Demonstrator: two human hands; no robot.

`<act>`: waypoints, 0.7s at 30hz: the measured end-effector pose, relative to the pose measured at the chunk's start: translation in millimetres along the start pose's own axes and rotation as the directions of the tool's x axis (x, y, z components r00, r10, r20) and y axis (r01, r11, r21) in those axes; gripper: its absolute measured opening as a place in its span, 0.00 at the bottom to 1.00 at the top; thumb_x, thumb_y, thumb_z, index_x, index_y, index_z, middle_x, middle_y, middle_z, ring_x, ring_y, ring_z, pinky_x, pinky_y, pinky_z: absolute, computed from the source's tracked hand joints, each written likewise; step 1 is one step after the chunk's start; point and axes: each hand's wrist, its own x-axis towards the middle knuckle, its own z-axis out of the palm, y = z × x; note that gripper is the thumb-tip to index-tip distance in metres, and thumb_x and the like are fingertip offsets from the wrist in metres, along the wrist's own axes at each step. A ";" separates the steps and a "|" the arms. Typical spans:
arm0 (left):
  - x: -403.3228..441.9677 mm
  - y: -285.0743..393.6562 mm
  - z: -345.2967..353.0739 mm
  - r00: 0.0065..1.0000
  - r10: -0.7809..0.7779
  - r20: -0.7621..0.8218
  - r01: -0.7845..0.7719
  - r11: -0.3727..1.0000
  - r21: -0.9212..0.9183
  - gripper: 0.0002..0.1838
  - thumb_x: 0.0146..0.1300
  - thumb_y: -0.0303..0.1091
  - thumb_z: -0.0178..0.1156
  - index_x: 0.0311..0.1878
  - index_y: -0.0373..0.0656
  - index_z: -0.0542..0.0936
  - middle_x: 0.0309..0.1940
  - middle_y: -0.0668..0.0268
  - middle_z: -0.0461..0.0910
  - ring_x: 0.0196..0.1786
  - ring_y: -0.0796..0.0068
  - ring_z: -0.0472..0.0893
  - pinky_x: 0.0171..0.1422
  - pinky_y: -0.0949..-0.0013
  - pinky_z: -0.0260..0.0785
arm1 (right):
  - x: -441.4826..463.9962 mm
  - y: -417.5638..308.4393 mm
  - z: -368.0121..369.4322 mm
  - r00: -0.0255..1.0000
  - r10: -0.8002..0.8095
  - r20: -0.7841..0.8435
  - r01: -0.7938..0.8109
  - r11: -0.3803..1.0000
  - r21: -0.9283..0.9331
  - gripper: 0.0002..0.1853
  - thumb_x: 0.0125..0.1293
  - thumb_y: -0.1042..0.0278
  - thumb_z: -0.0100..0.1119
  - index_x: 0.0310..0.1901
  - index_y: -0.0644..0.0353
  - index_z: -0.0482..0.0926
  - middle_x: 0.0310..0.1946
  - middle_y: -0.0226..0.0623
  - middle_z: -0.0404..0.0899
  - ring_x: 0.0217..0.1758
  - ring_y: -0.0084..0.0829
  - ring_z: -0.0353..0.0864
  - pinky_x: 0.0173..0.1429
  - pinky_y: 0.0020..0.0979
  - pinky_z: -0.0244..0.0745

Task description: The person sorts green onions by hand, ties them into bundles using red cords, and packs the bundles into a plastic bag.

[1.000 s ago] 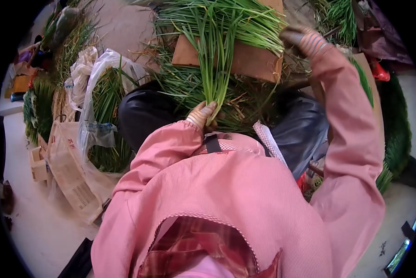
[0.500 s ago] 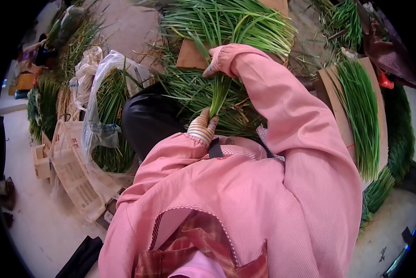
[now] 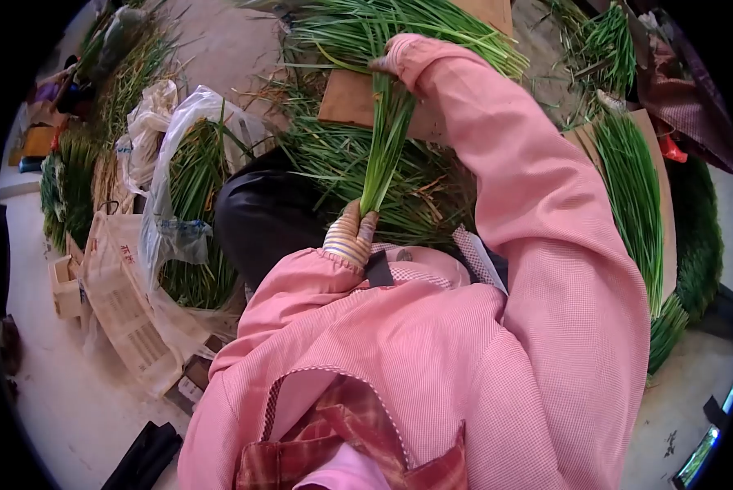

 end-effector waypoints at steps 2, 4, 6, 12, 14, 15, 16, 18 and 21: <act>-2.2 1.5 -5.0 1.000 0.022 -0.022 -0.022 1.000 0.011 0.13 0.60 0.32 0.49 0.47 0.40 0.68 0.29 0.59 0.74 0.29 0.66 0.73 0.36 0.70 0.65 | -14.1 -9.2 -30.8 0.995 -0.044 -0.084 0.049 0.997 0.059 0.25 0.49 0.50 0.61 0.40 0.64 0.75 0.30 0.41 0.78 0.34 0.27 0.77 0.36 0.26 0.70; -3.0 2.7 -6.0 1.000 0.000 -0.026 -0.001 0.999 -0.033 0.15 0.59 0.33 0.49 0.50 0.41 0.66 0.30 0.56 0.74 0.30 0.62 0.74 0.36 0.67 0.65 | 13.2 4.4 -46.8 0.993 0.109 -0.044 -0.080 0.899 0.431 0.26 0.47 0.49 0.61 0.40 0.63 0.75 0.34 0.41 0.77 0.38 0.29 0.75 0.38 0.28 0.70; -3.5 0.2 -4.1 0.999 0.022 -0.030 -0.022 1.000 -0.017 0.16 0.59 0.33 0.49 0.51 0.42 0.65 0.30 0.55 0.74 0.31 0.60 0.74 0.36 0.66 0.65 | -12.4 3.5 -76.8 0.914 0.214 -0.345 0.030 0.812 0.583 0.14 0.55 0.59 0.56 0.38 0.61 0.77 0.20 0.35 0.76 0.17 0.25 0.72 0.20 0.25 0.66; -2.1 3.8 -2.3 0.999 0.011 0.040 -0.014 0.997 0.072 0.17 0.59 0.33 0.49 0.52 0.44 0.64 0.31 0.52 0.75 0.32 0.55 0.75 0.37 0.64 0.65 | -80.8 -25.1 -27.1 0.969 -0.230 0.087 0.225 0.972 0.066 0.27 0.47 0.49 0.60 0.44 0.62 0.73 0.36 0.42 0.76 0.39 0.34 0.75 0.41 0.34 0.70; -3.5 2.7 -2.0 0.999 -0.006 0.054 0.000 0.995 0.097 0.17 0.59 0.33 0.49 0.52 0.45 0.64 0.31 0.52 0.75 0.32 0.54 0.75 0.37 0.64 0.65 | -70.4 -14.2 6.7 0.968 -0.156 0.196 0.206 0.940 -0.271 0.25 0.50 0.49 0.57 0.45 0.60 0.72 0.36 0.45 0.76 0.39 0.38 0.75 0.41 0.35 0.70; -3.9 -0.5 -0.5 0.999 0.004 0.050 -0.010 0.994 0.113 0.17 0.59 0.33 0.49 0.52 0.45 0.64 0.30 0.52 0.74 0.32 0.54 0.75 0.37 0.64 0.65 | -72.7 -15.4 14.7 0.968 -0.119 0.220 0.190 0.922 -0.338 0.24 0.51 0.48 0.55 0.44 0.59 0.73 0.35 0.46 0.76 0.39 0.40 0.75 0.42 0.35 0.70; -4.0 -1.8 -0.3 0.999 0.015 0.045 -0.021 0.992 0.128 0.17 0.59 0.33 0.49 0.52 0.45 0.64 0.30 0.52 0.74 0.32 0.54 0.75 0.37 0.64 0.65 | -75.0 -16.0 21.9 0.967 -0.080 0.241 0.175 0.897 -0.405 0.23 0.52 0.48 0.54 0.43 0.58 0.73 0.35 0.48 0.75 0.39 0.42 0.75 0.43 0.36 0.70; -6.8 0.9 -2.4 0.999 0.012 0.039 -0.017 0.992 0.128 0.16 0.59 0.33 0.49 0.51 0.44 0.65 0.30 0.53 0.75 0.33 0.55 0.75 0.37 0.65 0.65 | -57.8 -3.3 33.4 0.967 -0.127 0.219 0.214 0.874 -0.436 0.21 0.54 0.48 0.52 0.40 0.58 0.75 0.32 0.47 0.76 0.37 0.43 0.75 0.42 0.36 0.70; -8.8 0.4 -4.7 0.999 0.033 0.018 -0.035 0.996 0.082 0.16 0.59 0.32 0.48 0.51 0.44 0.65 0.31 0.54 0.75 0.33 0.57 0.75 0.37 0.66 0.65 | -35.4 9.9 17.3 0.989 -0.145 -0.003 0.141 0.968 -0.208 0.17 0.55 0.53 0.52 0.38 0.59 0.76 0.29 0.42 0.77 0.34 0.43 0.75 0.40 0.35 0.70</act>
